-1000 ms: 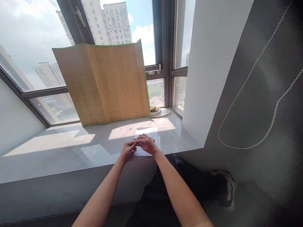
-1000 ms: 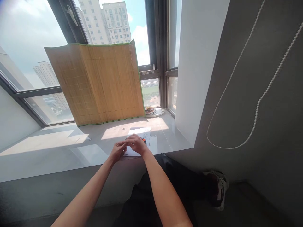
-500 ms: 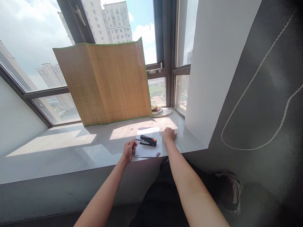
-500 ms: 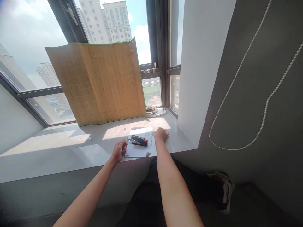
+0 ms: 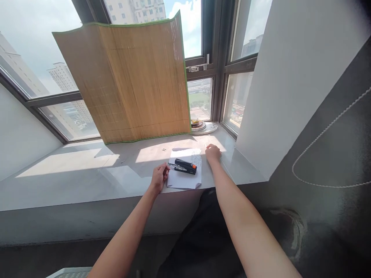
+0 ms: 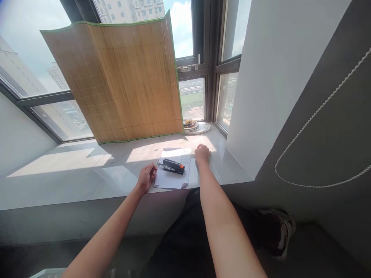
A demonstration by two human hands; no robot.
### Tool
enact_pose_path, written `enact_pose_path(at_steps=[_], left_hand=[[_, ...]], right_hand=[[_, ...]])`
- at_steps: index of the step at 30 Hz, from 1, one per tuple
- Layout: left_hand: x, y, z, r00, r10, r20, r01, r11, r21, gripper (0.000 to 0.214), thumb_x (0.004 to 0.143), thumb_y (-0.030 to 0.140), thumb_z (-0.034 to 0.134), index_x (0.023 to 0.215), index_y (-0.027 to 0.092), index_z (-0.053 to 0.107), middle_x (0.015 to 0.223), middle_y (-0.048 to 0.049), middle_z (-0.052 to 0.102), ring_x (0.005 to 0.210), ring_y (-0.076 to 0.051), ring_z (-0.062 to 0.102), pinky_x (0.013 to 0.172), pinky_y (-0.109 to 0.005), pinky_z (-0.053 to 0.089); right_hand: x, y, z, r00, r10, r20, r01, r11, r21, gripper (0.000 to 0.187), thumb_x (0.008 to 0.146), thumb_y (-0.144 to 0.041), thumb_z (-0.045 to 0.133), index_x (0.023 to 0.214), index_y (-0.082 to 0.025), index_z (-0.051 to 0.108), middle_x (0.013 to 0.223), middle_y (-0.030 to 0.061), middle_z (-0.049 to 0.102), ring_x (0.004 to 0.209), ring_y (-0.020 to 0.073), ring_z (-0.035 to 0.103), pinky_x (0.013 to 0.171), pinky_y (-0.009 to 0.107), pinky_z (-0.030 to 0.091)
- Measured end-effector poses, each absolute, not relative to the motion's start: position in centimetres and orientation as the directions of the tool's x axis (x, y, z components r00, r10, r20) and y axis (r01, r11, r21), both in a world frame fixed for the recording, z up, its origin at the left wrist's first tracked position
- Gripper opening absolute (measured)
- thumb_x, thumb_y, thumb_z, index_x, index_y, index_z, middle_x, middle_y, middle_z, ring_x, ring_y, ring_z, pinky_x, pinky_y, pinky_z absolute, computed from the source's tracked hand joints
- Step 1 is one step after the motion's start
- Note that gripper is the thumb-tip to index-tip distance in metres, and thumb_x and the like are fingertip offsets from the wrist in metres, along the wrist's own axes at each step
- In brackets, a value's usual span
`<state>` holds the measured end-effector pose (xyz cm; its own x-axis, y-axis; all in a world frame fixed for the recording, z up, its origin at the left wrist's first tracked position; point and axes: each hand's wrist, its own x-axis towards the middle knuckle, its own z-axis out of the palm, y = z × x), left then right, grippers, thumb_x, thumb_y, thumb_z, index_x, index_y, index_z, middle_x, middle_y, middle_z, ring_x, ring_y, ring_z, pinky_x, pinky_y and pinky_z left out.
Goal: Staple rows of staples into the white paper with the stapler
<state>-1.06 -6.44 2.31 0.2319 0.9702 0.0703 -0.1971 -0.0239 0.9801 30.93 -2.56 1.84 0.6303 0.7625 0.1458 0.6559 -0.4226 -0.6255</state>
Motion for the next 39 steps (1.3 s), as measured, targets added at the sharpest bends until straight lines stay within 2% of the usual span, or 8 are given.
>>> enact_pose_path(at_steps=[3, 6, 9, 11, 15, 27, 34, 39], left_hand=[[-1.3, -5.2, 2.0, 0.098, 0.991, 0.085, -0.122, -0.073, 0.990, 0.043, 0.092, 0.057, 0.064, 0.074, 0.018, 0.066, 0.059, 0.0029, 0.045, 0.048, -0.009, 0.034, 0.048, -0.024, 0.026], [-1.8, -2.4, 2.4, -0.066, 0.966, 0.251, 0.201, -0.233, 0.951, 0.038, 0.100, 0.047, 0.048, 0.074, 0.021, 0.060, 0.063, -0.0007, 0.049, 0.054, -0.016, 0.044, 0.053, -0.029, 0.037], [-2.2, 1.7, 3.1, 0.068, 0.855, 0.515, 0.658, -0.426, 0.620, 0.010, 0.092, 0.021, 0.055, 0.086, 0.021, 0.063, 0.092, -0.0102, 0.066, 0.091, -0.027, 0.064, 0.083, -0.041, 0.053], [-2.2, 4.5, 3.3, 0.201, 0.838, 0.508, 0.784, -0.448, 0.429, 0.020, 0.087, 0.011, 0.057, 0.103, 0.019, 0.067, 0.118, -0.0173, 0.068, 0.116, -0.034, 0.063, 0.099, -0.049, 0.052], [-1.6, 8.5, 2.8, 0.294, 0.854, 0.429, 0.803, -0.464, 0.374, 0.032, 0.087, 0.008, 0.057, 0.116, 0.016, 0.069, 0.134, -0.0209, 0.068, 0.132, -0.035, 0.059, 0.106, -0.048, 0.048], [-3.2, 1.9, 1.1, 0.395, 0.823, 0.407, 0.786, -0.533, 0.314, 0.018, 0.099, 0.011, 0.053, 0.087, 0.021, 0.061, 0.101, -0.0114, 0.069, 0.100, -0.028, 0.064, 0.087, -0.037, 0.049], [-3.9, -2.1, 0.5, 0.408, 0.782, 0.471, 0.770, -0.572, 0.282, 0.021, 0.095, 0.004, 0.051, 0.104, 0.020, 0.059, 0.105, -0.0114, 0.064, 0.098, -0.028, 0.063, 0.088, -0.039, 0.051], [-3.6, -2.2, 0.9, 0.401, 0.780, 0.481, 0.752, -0.580, 0.314, 0.020, 0.104, 0.016, 0.045, 0.090, 0.021, 0.057, 0.101, -0.0119, 0.061, 0.086, -0.026, 0.061, 0.081, -0.039, 0.050]], right_hand=[[30.5, -4.1, 1.8, 0.615, 0.777, 0.132, 0.664, -0.420, -0.618, 0.025, 0.090, -0.010, 0.057, 0.099, -0.020, 0.078, 0.096, 0.0092, 0.074, 0.102, 0.0256, 0.067, 0.096, 0.036, 0.043], [29.8, -5.1, 1.8, 0.605, 0.782, 0.150, 0.675, -0.403, -0.618, 0.022, 0.087, -0.008, 0.060, 0.095, -0.021, 0.077, 0.095, 0.0092, 0.075, 0.109, 0.0277, 0.066, 0.099, 0.037, 0.041], [29.4, -5.3, 1.7, 0.601, 0.782, 0.162, 0.678, -0.392, -0.622, 0.022, 0.087, -0.007, 0.059, 0.093, -0.020, 0.076, 0.096, 0.0109, 0.075, 0.111, 0.0292, 0.065, 0.099, 0.039, 0.040], [29.4, -5.1, 1.6, 0.595, 0.786, 0.170, 0.686, -0.387, -0.616, 0.021, 0.087, -0.007, 0.058, 0.092, -0.019, 0.075, 0.095, 0.0116, 0.074, 0.109, 0.0293, 0.065, 0.098, 0.040, 0.040], [29.6, -4.5, 1.3, 0.575, 0.799, 0.177, 0.715, -0.385, -0.584, 0.020, 0.088, -0.007, 0.056, 0.091, -0.019, 0.072, 0.095, 0.0115, 0.074, 0.107, 0.0291, 0.063, 0.096, 0.041, 0.039], [29.1, -5.6, 2.0, 0.552, 0.816, 0.170, 0.718, -0.362, -0.594, 0.021, 0.088, -0.006, 0.056, 0.091, -0.018, 0.072, 0.092, 0.0104, 0.074, 0.106, 0.0284, 0.065, 0.097, 0.040, 0.039], [27.1, -7.0, 3.5, 0.592, 0.770, 0.238, 0.689, -0.330, -0.645, 0.024, 0.094, -0.007, 0.051, 0.094, -0.016, 0.073, 0.095, 0.0120, 0.073, 0.100, 0.0258, 0.066, 0.091, 0.035, 0.042], [22.2, -8.7, 5.0, 0.450, 0.768, 0.456, 0.652, 0.066, -0.755, 0.024, 0.097, -0.014, 0.049, 0.099, -0.020, 0.072, 0.087, 0.0060, 0.069, 0.094, 0.0246, 0.063, 0.083, 0.032, 0.048]])
